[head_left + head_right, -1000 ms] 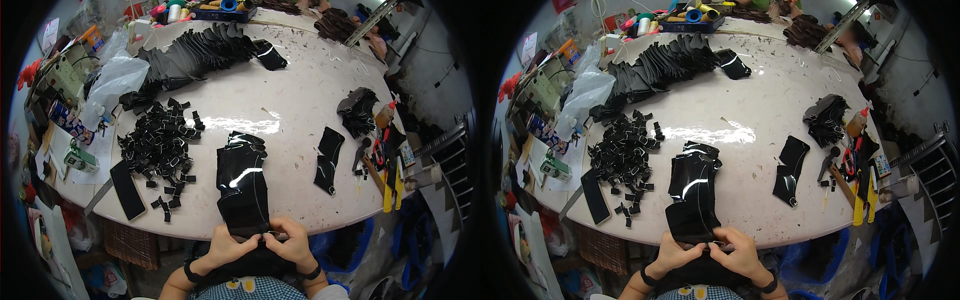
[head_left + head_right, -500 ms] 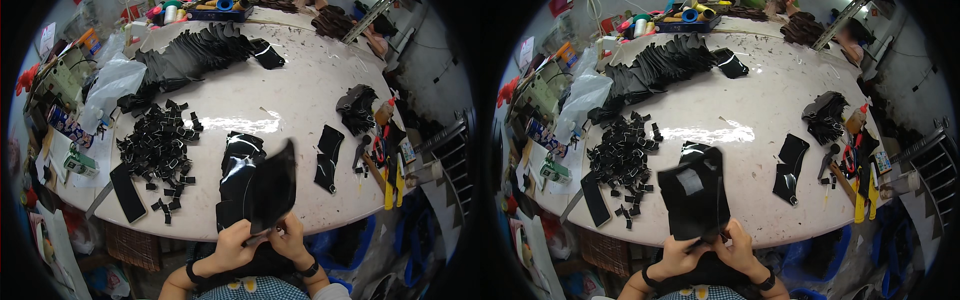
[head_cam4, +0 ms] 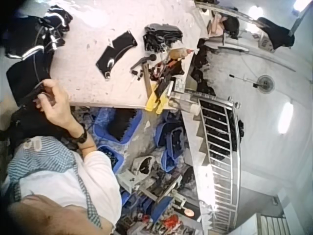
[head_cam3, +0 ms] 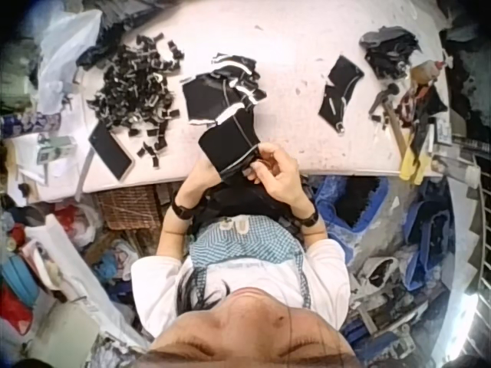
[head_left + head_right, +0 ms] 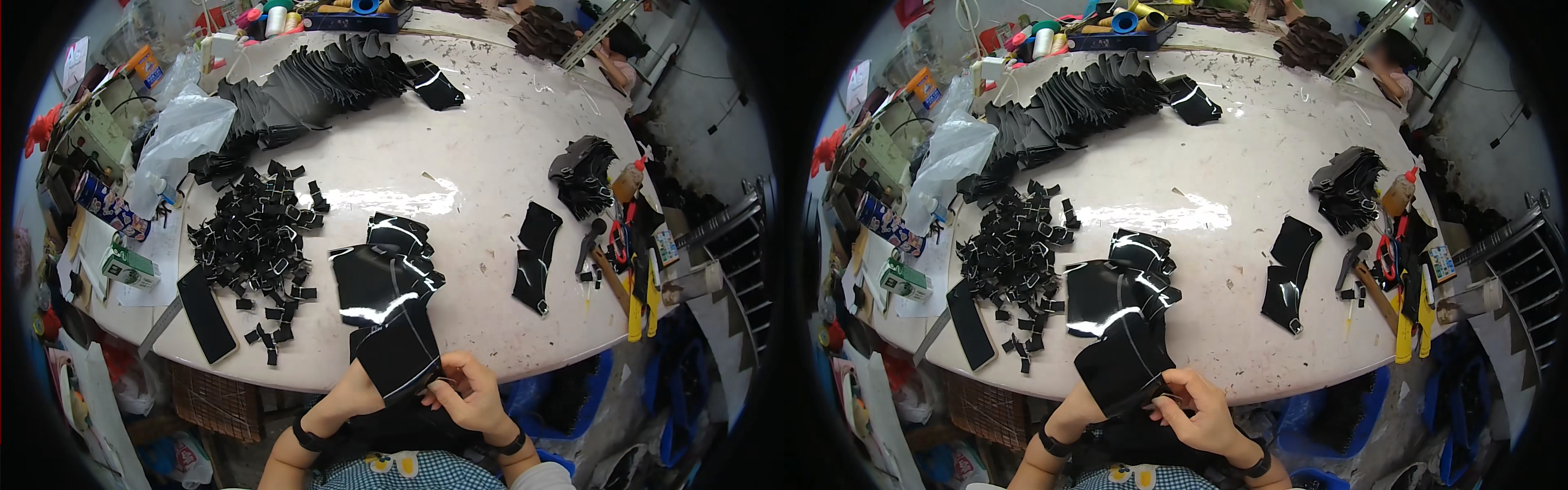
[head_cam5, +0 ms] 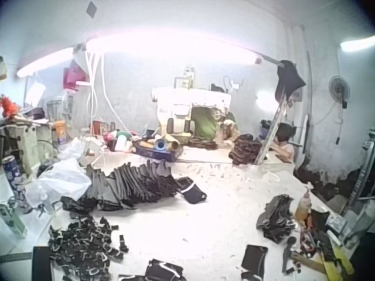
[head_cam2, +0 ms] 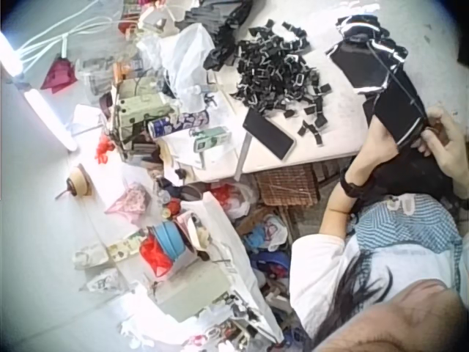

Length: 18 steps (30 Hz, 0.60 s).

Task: The recorder is inspecting and sorting black shoe upper components at a workstation.

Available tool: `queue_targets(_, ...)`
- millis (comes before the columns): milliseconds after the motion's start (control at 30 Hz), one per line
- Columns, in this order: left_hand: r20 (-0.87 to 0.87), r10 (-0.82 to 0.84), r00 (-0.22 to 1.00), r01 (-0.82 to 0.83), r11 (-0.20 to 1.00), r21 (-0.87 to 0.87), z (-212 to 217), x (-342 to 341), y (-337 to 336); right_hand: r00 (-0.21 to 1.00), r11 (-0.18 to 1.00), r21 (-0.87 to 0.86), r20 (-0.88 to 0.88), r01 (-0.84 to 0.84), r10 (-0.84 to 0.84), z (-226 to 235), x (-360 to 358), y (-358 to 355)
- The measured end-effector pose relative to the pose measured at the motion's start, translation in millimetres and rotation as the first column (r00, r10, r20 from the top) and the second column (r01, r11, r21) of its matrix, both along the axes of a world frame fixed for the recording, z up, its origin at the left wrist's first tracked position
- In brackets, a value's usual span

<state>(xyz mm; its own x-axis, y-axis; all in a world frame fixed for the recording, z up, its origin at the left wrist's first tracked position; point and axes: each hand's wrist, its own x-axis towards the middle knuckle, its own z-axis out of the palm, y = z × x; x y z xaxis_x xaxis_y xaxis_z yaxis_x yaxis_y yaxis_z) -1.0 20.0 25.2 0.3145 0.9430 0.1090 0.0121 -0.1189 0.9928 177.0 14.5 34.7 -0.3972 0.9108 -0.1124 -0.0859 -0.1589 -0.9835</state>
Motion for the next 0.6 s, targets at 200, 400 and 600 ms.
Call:
queue_targets(200,-0.104,0.083,0.991,-0.069,0.989,0.131,-4,8,-10,1.000,0.999,-0.049,0.010,0.005,-0.004,-2,1,-1)
queue_targets(400,0.062,0.021,0.998,-0.021,1.000,-0.009,-6,6,-13,1.000,0.996,-0.087,0.027,0.007,-0.005,-6,3,-1)
queue_targets(600,0.439,-0.162,0.884,0.300,0.917,-0.265,1,-10,-10,0.981,0.983,0.064,0.078,0.174,-0.179,-4,0,-2)
